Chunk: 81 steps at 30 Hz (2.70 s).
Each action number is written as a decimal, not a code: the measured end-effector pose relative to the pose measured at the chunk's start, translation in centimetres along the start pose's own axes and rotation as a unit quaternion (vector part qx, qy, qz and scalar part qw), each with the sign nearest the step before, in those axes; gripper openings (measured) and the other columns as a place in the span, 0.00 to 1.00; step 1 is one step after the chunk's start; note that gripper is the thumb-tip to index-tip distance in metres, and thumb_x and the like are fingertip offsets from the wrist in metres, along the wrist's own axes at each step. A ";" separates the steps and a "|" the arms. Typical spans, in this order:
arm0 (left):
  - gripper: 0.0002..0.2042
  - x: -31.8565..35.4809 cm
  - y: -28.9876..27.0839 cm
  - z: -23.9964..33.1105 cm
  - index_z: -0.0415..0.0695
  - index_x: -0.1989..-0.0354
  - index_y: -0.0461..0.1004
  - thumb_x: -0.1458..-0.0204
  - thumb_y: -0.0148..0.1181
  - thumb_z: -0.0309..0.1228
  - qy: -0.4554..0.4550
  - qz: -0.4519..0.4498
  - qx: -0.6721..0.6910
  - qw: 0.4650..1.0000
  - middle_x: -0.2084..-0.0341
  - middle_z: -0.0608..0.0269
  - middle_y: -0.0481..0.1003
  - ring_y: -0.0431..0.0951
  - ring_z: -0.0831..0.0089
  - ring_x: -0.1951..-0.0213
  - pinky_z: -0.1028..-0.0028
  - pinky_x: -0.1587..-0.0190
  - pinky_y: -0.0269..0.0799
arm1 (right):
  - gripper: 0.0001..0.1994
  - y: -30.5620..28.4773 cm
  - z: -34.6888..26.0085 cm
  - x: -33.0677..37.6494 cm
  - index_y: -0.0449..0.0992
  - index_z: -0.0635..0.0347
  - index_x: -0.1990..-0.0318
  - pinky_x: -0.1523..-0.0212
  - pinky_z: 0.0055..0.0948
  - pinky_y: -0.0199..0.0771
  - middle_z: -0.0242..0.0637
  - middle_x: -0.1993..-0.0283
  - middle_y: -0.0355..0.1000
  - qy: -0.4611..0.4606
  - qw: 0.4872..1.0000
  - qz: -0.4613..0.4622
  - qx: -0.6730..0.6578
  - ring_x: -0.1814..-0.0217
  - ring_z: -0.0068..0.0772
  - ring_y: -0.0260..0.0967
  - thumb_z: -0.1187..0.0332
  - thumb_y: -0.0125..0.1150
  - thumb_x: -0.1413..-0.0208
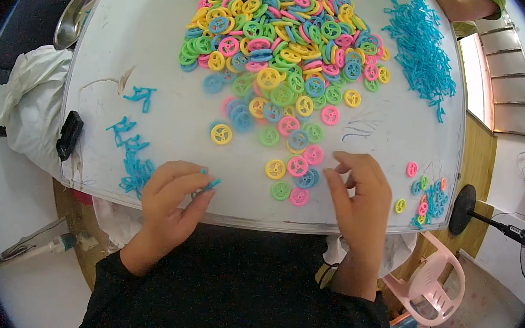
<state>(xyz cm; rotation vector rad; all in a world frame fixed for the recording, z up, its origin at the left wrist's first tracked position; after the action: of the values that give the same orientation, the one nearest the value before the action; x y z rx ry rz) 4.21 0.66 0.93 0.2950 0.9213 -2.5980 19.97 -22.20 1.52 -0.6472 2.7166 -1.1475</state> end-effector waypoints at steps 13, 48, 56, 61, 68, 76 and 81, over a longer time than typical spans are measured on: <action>0.11 -0.7 0.3 -0.7 0.41 0.61 0.79 0.55 0.68 0.19 -0.047 -0.014 0.061 0.997 0.64 0.55 0.79 0.79 0.61 0.63 0.70 0.61 0.74 | 0.11 3.3 -2.7 0.4 0.77 0.65 0.64 0.59 0.33 0.70 0.42 0.64 0.74 -0.203 0.979 -0.001 -0.016 0.60 0.38 0.72 0.77 0.72 0.57; 0.23 0.6 1.8 0.3 0.43 0.50 0.74 0.57 0.72 0.25 0.000 -0.012 0.005 1.000 0.60 0.59 0.80 0.81 0.61 0.61 0.67 0.61 0.76 | 0.13 9.0 -3.4 3.0 0.75 0.67 0.48 0.60 0.19 0.73 0.34 0.57 0.75 -0.019 0.931 -0.134 -0.340 0.58 0.20 0.72 0.78 0.61 0.40; 0.31 1.0 1.7 -0.5 0.41 0.42 0.63 0.55 0.73 0.24 -0.003 -0.056 0.051 0.997 0.56 0.54 0.81 0.84 0.61 0.57 0.67 0.55 0.77 | 0.21 7.8 -5.0 2.3 0.75 0.64 0.45 0.62 0.22 0.75 0.37 0.65 0.72 -0.089 0.935 -0.220 -0.264 0.62 0.27 0.73 0.81 0.65 0.48; 0.19 0.5 1.3 0.0 0.44 0.55 0.78 0.57 0.75 0.30 -0.063 -0.064 -0.015 0.996 0.55 0.56 0.78 0.80 0.58 0.55 0.65 0.54 0.76 | 0.19 7.2 -5.7 1.3 0.77 0.64 0.47 0.64 0.23 0.75 0.37 0.65 0.72 -0.143 0.941 -0.245 -0.184 0.63 0.26 0.73 0.81 0.65 0.49; 0.25 1.1 1.7 0.1 0.41 0.48 0.70 0.56 0.73 0.27 -0.025 -0.040 -0.056 0.997 0.59 0.56 0.80 0.82 0.59 0.59 0.67 0.61 0.77 | 0.15 8.3 -4.8 2.3 0.76 0.65 0.47 0.67 0.23 0.76 0.34 0.67 0.73 -0.010 0.929 -0.252 -0.270 0.69 0.22 0.72 0.78 0.61 0.42; 0.18 -0.8 -0.4 2.2 0.42 0.58 0.78 0.59 0.73 0.31 0.132 -0.050 0.007 0.990 0.59 0.58 0.80 0.81 0.60 0.58 0.65 0.56 0.78 | 0.15 8.9 -2.2 2.8 0.74 0.68 0.46 0.73 0.22 0.77 0.35 0.68 0.74 0.178 0.792 -0.258 -0.524 0.71 0.21 0.73 0.73 0.57 0.37; 0.14 0.8 -0.7 2.1 0.42 0.62 0.78 0.60 0.71 0.26 0.248 -0.040 -0.047 0.967 0.65 0.59 0.80 0.81 0.59 0.63 0.68 0.64 0.80 | 0.15 9.1 -2.5 3.4 0.74 0.64 0.44 0.74 0.23 0.77 0.33 0.70 0.74 0.220 0.753 -0.352 -0.509 0.73 0.20 0.71 0.69 0.57 0.35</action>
<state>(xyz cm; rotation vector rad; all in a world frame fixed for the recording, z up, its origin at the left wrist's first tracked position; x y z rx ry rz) 3.02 -0.41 2.70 0.9288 1.2349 -2.5847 13.16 -16.44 -2.98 -1.8292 3.4757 0.4431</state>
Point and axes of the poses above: each hand's wrist, its own x-axis away from the middle knuckle, its own y-axis out of the palm, z = x × y, the point moved 5 cm from there along -x, towards the middle knuckle
